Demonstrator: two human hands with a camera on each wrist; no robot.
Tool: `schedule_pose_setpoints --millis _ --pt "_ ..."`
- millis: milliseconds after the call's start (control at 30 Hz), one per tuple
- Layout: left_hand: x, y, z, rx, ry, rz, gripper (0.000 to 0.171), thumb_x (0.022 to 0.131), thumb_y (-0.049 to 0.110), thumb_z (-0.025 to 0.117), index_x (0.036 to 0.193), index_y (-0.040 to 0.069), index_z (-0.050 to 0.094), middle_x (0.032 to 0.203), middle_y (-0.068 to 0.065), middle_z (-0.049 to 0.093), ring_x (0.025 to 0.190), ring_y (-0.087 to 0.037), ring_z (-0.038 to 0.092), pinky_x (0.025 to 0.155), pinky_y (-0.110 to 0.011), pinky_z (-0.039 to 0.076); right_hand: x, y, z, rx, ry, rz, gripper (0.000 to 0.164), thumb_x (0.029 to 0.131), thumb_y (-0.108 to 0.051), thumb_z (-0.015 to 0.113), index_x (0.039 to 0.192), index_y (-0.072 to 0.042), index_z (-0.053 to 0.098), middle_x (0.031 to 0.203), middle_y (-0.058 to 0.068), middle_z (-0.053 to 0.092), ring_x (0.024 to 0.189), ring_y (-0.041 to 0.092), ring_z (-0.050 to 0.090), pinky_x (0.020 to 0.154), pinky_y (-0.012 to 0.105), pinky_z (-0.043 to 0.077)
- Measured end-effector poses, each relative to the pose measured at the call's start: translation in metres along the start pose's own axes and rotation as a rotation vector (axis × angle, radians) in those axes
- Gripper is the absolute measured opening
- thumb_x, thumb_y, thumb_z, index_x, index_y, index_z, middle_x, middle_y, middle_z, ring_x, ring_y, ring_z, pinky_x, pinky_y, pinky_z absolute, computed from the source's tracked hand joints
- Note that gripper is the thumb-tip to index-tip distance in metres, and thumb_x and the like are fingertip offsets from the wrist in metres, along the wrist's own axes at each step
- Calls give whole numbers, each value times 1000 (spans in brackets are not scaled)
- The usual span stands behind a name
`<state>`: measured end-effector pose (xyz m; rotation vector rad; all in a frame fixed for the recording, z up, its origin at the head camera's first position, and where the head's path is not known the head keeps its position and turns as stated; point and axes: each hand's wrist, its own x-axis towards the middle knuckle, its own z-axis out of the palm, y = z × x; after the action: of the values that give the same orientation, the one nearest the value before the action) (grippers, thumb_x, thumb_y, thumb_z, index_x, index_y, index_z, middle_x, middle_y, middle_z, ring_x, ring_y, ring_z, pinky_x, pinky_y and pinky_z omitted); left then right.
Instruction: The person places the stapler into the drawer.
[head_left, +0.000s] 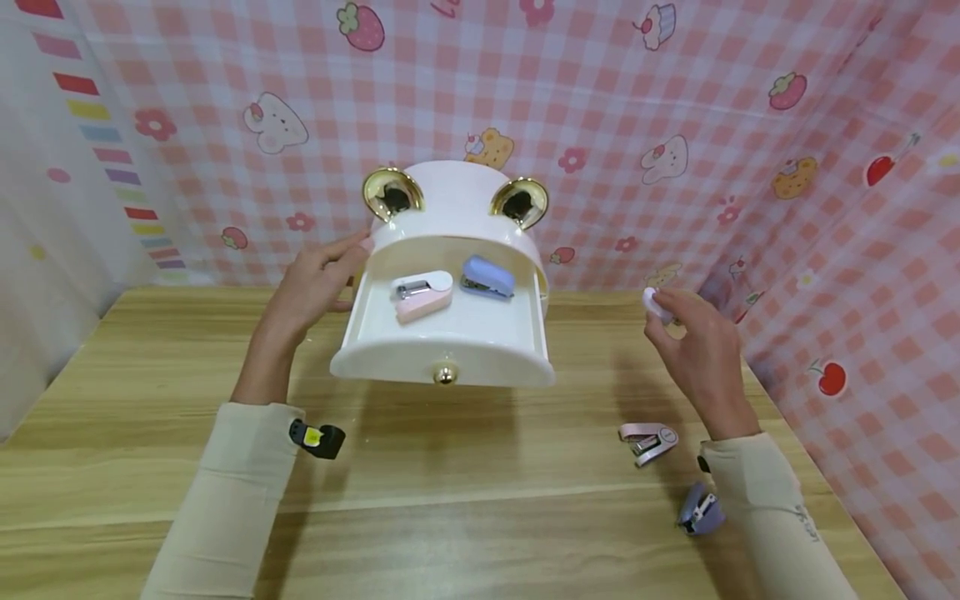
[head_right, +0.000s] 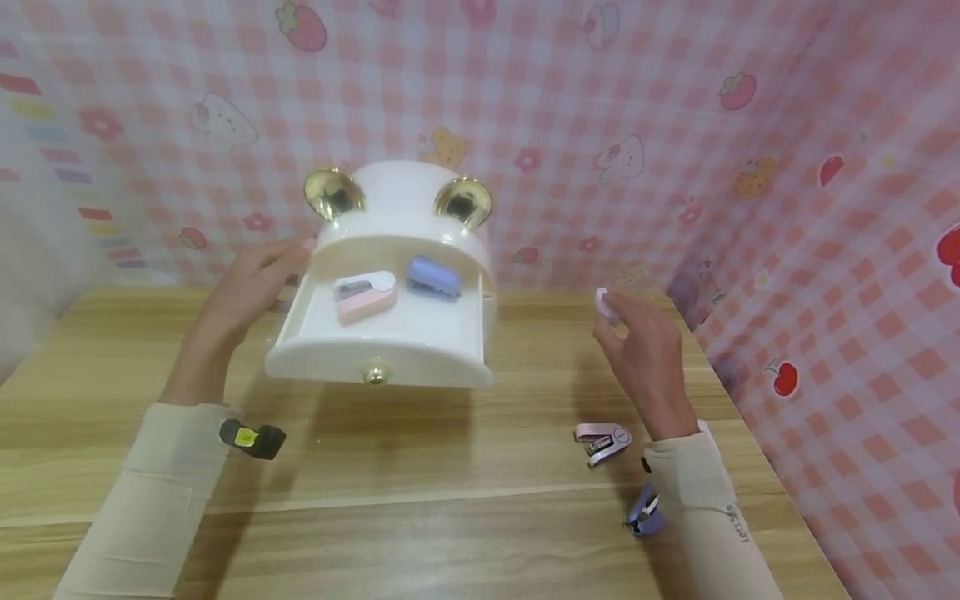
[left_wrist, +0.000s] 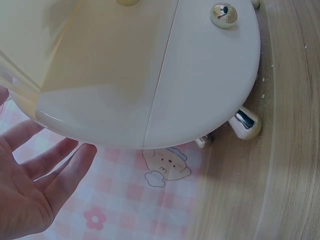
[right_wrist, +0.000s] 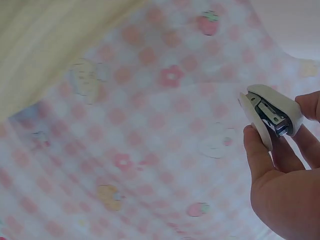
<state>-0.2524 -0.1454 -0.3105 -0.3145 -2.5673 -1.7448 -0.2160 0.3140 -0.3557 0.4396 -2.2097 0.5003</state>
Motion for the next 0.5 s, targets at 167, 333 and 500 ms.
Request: schedule_pose_setpoints --millis 167,333,500 --pt "0 0 0 16 5 -8 67 102 59 48 155 18 44 149 -15 51 118 -33 61 82 -40 62 13 -21 -5 48 17 -48 28 85 2 74 113 2 76 113 17 73 100 37 70 78 56 58" --pt "0 0 0 21 5 -12 68 102 59 47 155 18 43 150 -15 50 119 -34 61 83 -41 62 25 -45 -10 114 44 -86 30 84 3 76 114 1 77 116 14 73 103 33 70 81 53 58" --pt "0 0 -1 20 -4 -9 68 102 59 47 155 17 43 148 -17 51 119 -35 60 83 -42 62 36 -69 -16 193 32 -149 27 87 1 74 114 4 75 118 15 72 108 32 69 96 32 56"
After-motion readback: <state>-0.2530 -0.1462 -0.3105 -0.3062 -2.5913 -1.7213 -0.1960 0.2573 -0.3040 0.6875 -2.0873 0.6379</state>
